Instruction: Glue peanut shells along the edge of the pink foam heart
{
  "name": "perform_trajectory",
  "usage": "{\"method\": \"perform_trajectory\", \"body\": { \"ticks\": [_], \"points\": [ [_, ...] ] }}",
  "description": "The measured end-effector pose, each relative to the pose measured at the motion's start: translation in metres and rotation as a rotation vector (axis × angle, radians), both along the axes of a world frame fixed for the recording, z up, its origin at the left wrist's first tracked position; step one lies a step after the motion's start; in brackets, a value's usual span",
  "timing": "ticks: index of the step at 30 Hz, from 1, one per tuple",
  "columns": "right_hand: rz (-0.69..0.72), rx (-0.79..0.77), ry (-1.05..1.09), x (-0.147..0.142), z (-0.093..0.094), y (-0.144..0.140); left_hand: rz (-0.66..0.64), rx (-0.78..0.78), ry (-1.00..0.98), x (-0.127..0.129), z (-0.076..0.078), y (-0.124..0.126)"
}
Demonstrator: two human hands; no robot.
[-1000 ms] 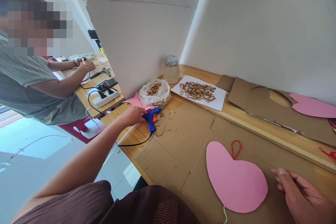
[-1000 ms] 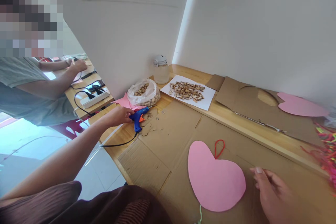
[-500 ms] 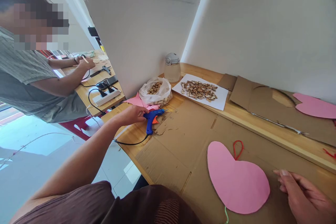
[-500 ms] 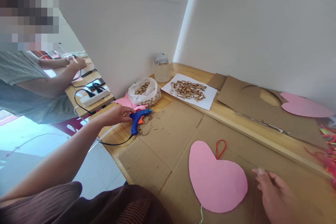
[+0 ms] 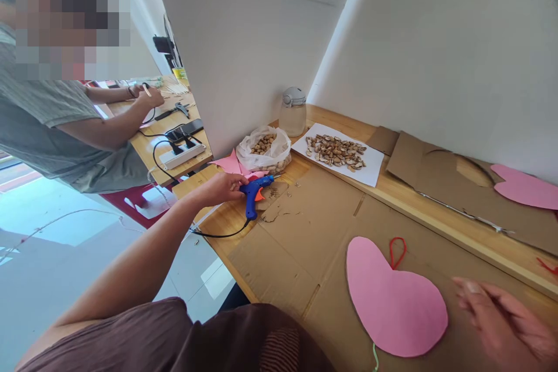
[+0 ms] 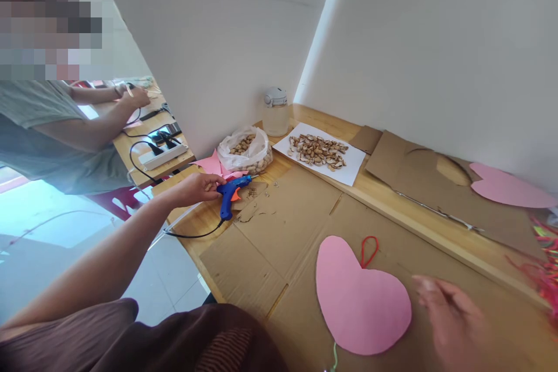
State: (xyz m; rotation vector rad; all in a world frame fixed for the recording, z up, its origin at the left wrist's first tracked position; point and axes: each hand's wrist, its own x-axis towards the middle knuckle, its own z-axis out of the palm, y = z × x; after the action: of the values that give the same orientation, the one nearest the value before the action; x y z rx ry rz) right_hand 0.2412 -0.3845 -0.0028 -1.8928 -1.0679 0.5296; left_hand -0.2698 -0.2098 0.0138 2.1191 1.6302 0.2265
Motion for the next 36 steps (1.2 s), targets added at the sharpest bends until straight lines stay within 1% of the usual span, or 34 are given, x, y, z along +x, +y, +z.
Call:
{"method": "perform_trajectory", "body": {
  "ticks": [1, 2, 4, 5, 6, 8, 9, 10, 12, 14, 16, 20, 25, 27, 29, 33, 36],
  "points": [
    [0.140, -0.023, -0.076, -0.012, 0.013, 0.005, 0.001, -0.002, 0.001, 0.000, 0.000, 0.000],
    [0.320, -0.031, -0.172, -0.028, 0.026, 0.012, 0.003, -0.005, 0.001, 0.001, 0.000, 0.000],
    [0.789, 0.029, -0.336, -0.068, 0.049, 0.033, 0.010, -0.011, -0.004, 0.001, 0.000, -0.001],
    [0.951, 0.064, -0.413, -0.091, 0.055, 0.047, 0.014, -0.014, -0.010, 0.001, -0.001, -0.001],
    [1.070, 0.070, -0.480, -0.115, 0.058, 0.062, 0.016, -0.015, -0.017, 0.001, -0.002, -0.001],
    [1.238, 0.060, -0.596, -0.162, 0.053, 0.095, 0.013, -0.015, -0.036, -0.001, -0.005, -0.001],
    [1.268, 0.026, -0.646, -0.183, 0.047, 0.110, 0.010, -0.012, -0.048, -0.002, -0.006, 0.000],
    [1.267, -0.005, -0.688, -0.201, 0.039, 0.125, 0.008, -0.009, -0.062, -0.003, -0.007, 0.000],
    [1.254, -0.050, -0.777, -0.226, 0.023, 0.147, 0.007, -0.004, -0.100, -0.007, -0.008, 0.002],
    [1.253, -0.071, -0.816, -0.239, 0.011, 0.161, 0.012, -0.009, -0.144, -0.012, -0.008, 0.003],
    [1.253, -0.075, -0.822, -0.242, 0.003, 0.168, 0.014, -0.026, -0.175, -0.017, -0.008, 0.002],
    [1.243, -0.064, -0.807, -0.243, -0.008, 0.173, -0.003, -0.058, -0.192, -0.018, -0.006, -0.004],
    [1.275, -0.019, -0.777, -0.241, -0.015, 0.177, -0.028, -0.068, -0.185, -0.005, -0.006, -0.008],
    [1.283, 0.009, -0.770, -0.233, -0.015, 0.176, -0.028, -0.061, -0.162, -0.001, -0.005, -0.007],
    [1.268, 0.068, -0.754, -0.221, -0.014, 0.171, -0.034, -0.049, -0.135, 0.001, -0.004, -0.005],
    [1.185, 0.196, -0.699, -0.195, -0.010, 0.156, -0.049, -0.018, -0.050, 0.004, -0.006, -0.002],
    [1.155, 0.216, -0.673, -0.189, -0.008, 0.145, -0.046, -0.007, 0.004, 0.007, -0.007, 0.000]
  ]
}}
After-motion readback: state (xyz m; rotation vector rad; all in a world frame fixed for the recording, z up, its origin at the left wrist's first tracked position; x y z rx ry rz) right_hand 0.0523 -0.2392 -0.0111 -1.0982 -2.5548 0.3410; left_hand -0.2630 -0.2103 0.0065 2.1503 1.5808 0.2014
